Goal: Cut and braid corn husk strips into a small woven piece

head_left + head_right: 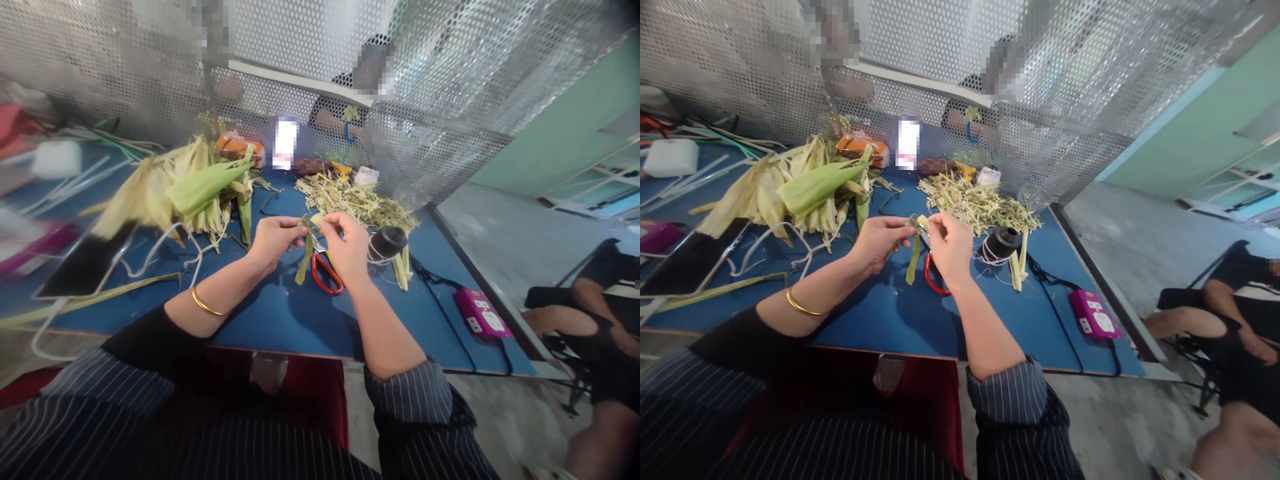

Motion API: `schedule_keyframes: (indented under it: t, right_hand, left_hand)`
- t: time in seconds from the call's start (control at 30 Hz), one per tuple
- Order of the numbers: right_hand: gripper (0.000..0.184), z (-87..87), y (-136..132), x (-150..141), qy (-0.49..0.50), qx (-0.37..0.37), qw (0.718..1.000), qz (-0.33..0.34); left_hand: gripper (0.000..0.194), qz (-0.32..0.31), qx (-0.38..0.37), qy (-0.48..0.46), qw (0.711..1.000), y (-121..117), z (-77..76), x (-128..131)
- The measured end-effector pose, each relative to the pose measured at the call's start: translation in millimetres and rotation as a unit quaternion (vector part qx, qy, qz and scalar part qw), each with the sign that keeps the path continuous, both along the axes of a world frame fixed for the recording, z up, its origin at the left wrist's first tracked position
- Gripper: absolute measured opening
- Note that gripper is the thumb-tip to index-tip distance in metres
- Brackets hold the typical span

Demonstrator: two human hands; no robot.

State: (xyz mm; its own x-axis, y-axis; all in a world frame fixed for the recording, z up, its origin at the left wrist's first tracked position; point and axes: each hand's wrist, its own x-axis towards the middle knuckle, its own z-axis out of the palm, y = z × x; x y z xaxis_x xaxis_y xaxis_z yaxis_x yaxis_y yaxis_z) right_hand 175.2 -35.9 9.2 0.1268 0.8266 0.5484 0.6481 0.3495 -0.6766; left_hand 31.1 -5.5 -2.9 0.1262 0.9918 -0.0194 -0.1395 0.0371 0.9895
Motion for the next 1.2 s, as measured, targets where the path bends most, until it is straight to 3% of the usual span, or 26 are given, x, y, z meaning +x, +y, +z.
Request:
schedule_keyframes:
  t: [0.2, 0.63, 1.0, 1.2]
  right_hand:
    - [0.012, -1.0, -3.4, -5.5, -0.059, -0.007, 0.998, -0.004]
    - [0.015, -10.5, 2.7, -3.5, -0.014, -0.04, 0.999, -0.026]
    - [0.011, -5.1, -3.2, -9.8, -0.083, 0.001, 0.994, -0.067]
    - [0.007, -4.6, -3.2, -8.7, -0.131, 0.003, 0.99, -0.049]
  left_hand:
    - [0.017, -0.001, 0.028, 0.038, 0.999, -6.5, 4.4, 2.2]
    - [0.021, 0.008, 0.086, 0.078, 0.993, -5.6, -3.5, 2.6]
    - [0.021, -0.005, 0.054, 0.043, 0.998, -6.1, -4.5, 4.6]
    - [0.02, 0.006, 0.045, 0.049, 0.998, -6.0, -8.7, 6.1]
